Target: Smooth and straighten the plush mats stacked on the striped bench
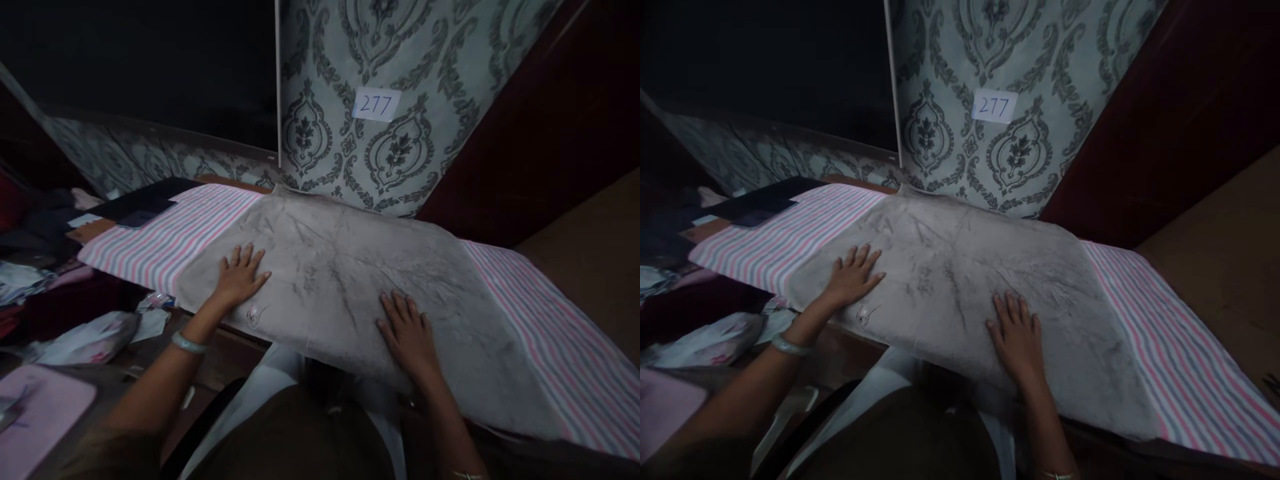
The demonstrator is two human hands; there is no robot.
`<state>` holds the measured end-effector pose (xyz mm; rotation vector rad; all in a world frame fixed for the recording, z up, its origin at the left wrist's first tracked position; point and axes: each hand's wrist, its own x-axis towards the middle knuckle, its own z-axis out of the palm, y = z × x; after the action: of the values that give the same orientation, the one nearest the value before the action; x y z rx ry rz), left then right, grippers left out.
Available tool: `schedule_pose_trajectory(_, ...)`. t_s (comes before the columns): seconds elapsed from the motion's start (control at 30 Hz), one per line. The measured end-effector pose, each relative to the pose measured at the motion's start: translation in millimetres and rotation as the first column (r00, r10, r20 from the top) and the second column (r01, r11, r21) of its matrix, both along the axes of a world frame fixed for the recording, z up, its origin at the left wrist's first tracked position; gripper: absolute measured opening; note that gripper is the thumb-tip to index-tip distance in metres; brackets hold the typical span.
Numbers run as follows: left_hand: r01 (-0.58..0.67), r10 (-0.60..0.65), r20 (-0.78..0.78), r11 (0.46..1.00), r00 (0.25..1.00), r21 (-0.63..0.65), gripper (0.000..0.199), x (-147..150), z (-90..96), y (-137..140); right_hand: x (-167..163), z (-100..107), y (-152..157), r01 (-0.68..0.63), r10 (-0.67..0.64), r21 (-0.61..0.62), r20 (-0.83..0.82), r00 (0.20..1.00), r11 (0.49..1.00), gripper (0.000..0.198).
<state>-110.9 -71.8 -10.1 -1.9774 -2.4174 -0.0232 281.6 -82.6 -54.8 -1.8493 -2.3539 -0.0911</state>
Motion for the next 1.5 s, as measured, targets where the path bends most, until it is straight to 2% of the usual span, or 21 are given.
schedule_pose_trajectory(0.07, -0.038, 0.038, -0.002, 0.999, 0.999, 0.006, 0.070, -8.4, -2.9, -0.3, 0.0, -1.3, 0.4, -0.003, 0.004, 0.010, -0.010, 1.000, 1.000, 0.056)
schedule_pose_trajectory(0.27, -0.255, 0.256, -0.022, 0.965, 0.966, 0.055, 0.073, -37.7, -1.1, -0.3, 1.0, -11.1, 3.6, -0.008, 0.008, 0.034, -0.022, 1.000, 0.999, 0.057)
schedule_pose_trajectory(0.33, -0.228, 0.229, -0.012, 0.972, 0.973, 0.058, 0.072, -34.9, 2.0, 6.2, 0.8, -13.3, 4.2, -0.008, 0.009, 0.044, -0.022, 1.000, 0.999, 0.057)
schedule_pose_trajectory(0.43, -0.025, 0.023, 0.034, 0.999, 0.999, 0.043, 0.068, -21.2, 9.5, 28.6, -0.3, -13.9, 4.2, -0.012, 0.014, 0.059, -0.022, 1.000, 0.998, 0.056)
schedule_pose_trajectory(0.5, 0.108, -0.111, 0.057, 0.993, 0.992, 0.041, 0.066, -12.1, 14.4, 50.5, -1.2, -13.2, 4.0, -0.012, 0.013, 0.059, -0.020, 1.000, 0.998, 0.056)
schedule_pose_trajectory(0.53, 0.133, -0.136, 0.061, 0.990, 0.989, 0.041, 0.065, -8.9, 16.0, 62.3, -1.5, -12.8, 4.1, -0.011, 0.012, 0.059, -0.021, 1.000, 0.998, 0.056)
schedule_pose_trajectory(0.6, 0.114, -0.116, 0.061, 0.993, 0.991, 0.032, 0.066, -6.6, 16.7, 84.3, -1.8, -12.4, 4.6, -0.010, 0.012, 0.061, -0.025, 1.000, 0.998, 0.056)
schedule_pose_trajectory(0.67, 0.044, -0.045, 0.054, 0.999, 0.998, 0.016, 0.069, -9.4, 14.0, 101.0, -1.5, -12.6, 5.3, -0.013, 0.014, 0.056, -0.028, 0.999, 0.998, 0.055)
schedule_pose_trajectory(0.77, -0.009, 0.009, 0.034, 1.000, 0.999, -0.002, 0.074, -21.5, 8.3, 113.6, -0.5, -13.6, 6.3, -0.012, 0.013, 0.042, -0.036, 0.999, 0.999, 0.056)
schedule_pose_trajectory(0.87, -0.023, 0.024, 0.026, 0.999, 0.999, -0.025, 0.074, -41.8, 7.7, 114.6, 0.3, -14.2, 6.7, -0.017, 0.018, 0.037, -0.046, 0.999, 0.999, 0.056)
schedule_pose_trajectory(1.03, -0.123, 0.123, 0.003, 0.992, 0.992, -0.026, 0.071, -77.5, 15.9, 106.9, -0.5, -16.1, 6.1, -0.020, 0.022, 0.043, -0.051, 0.998, 0.999, 0.057)
schedule_pose_trajectory(1.17, -0.142, 0.141, -0.034, 0.990, 0.989, -0.020, 0.068, -85.3, 19.1, 107.8, -0.2, -17.2, 7.1, -0.016, 0.020, 0.052, -0.074, 0.997, 0.998, 0.056)
schedule_pose_trajectory(1.23, -0.104, 0.103, -0.043, 0.994, 0.994, -0.031, 0.066, -84.0, 20.0, 113.4, 0.4, -12.7, 12.4, -0.019, 0.022, 0.042, -0.083, 0.996, 0.999, 0.054)
schedule_pose_trajectory(1.33, -0.020, 0.019, -0.036, 0.999, 0.999, -0.035, 0.062, -79.6, 21.7, 128.3, -3.5, 5.2, 33.2, -0.069, 0.072, 0.035, -0.086, 0.994, 0.997, 0.051)
schedule_pose_trajectory(1.5, 0.116, -0.117, -0.015, 0.993, 0.993, -0.016, 0.062, -66.2, 21.4, 170.9, -32.1, 43.6, 96.9, -0.180, 0.179, -0.004, -0.077, 0.981, 0.984, 0.053)
